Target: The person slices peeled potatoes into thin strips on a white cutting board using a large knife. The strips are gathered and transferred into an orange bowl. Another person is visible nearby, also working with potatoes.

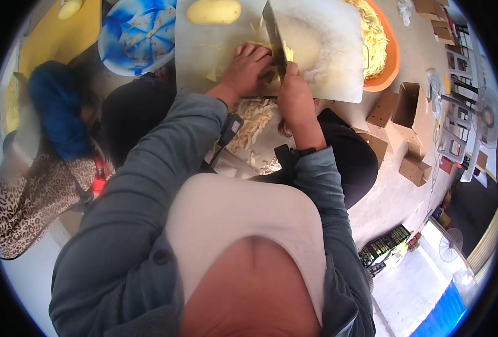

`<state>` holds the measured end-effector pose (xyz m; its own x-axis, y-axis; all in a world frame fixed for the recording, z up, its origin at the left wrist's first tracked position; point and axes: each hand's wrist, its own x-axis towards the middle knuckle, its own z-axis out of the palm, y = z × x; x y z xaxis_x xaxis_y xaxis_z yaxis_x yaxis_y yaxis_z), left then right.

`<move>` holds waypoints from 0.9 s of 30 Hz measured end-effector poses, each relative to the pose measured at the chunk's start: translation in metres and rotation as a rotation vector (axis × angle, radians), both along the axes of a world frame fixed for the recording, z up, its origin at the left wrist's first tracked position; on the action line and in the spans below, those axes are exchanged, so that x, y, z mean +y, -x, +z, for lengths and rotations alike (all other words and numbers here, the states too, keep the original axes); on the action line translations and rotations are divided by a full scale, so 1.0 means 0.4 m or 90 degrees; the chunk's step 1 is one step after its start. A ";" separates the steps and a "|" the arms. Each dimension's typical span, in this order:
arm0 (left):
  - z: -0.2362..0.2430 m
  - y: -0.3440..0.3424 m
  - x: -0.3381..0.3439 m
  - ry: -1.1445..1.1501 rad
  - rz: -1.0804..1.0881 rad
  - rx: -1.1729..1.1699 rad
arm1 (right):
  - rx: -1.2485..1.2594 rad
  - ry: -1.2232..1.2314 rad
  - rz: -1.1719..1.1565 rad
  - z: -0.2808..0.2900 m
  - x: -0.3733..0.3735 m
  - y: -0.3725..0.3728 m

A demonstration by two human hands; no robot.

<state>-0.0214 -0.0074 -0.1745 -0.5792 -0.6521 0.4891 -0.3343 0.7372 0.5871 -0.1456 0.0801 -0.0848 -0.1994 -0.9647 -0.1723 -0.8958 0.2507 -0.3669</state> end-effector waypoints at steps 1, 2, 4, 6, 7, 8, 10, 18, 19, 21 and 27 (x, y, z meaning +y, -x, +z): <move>0.003 0.002 0.002 -0.006 -0.007 0.001 | 0.001 0.001 -0.001 0.018 0.001 -0.007; 0.005 0.001 0.006 -0.012 -0.014 0.003 | 0.003 0.001 -0.001 0.043 -0.002 -0.016; 0.000 0.005 0.007 -0.010 0.000 0.004 | 0.013 -0.011 0.004 0.037 -0.002 -0.019; 0.002 0.005 0.009 -0.014 0.003 0.000 | 0.026 -0.044 0.015 -0.019 0.001 -0.015; 0.004 0.006 0.007 -0.015 0.002 0.001 | 0.034 -0.031 0.014 -0.028 0.002 -0.010; 0.007 0.008 0.006 -0.015 0.000 0.002 | 0.041 -0.018 0.013 -0.036 0.002 -0.004; 0.002 0.004 0.005 -0.003 0.004 0.008 | 0.037 -0.016 0.011 -0.028 -0.003 -0.006; -0.001 0.007 0.007 -0.011 0.005 -0.008 | 0.037 -0.003 0.040 -0.027 0.002 0.005; 0.002 0.006 0.007 -0.007 0.007 -0.005 | 0.035 -0.010 0.038 -0.022 0.002 0.000; 0.005 0.007 0.008 0.001 0.005 0.001 | 0.029 -0.025 0.030 -0.010 0.006 -0.011; 0.008 0.006 0.008 -0.028 -0.002 -0.020 | 0.028 -0.004 -0.001 -0.035 -0.007 -0.005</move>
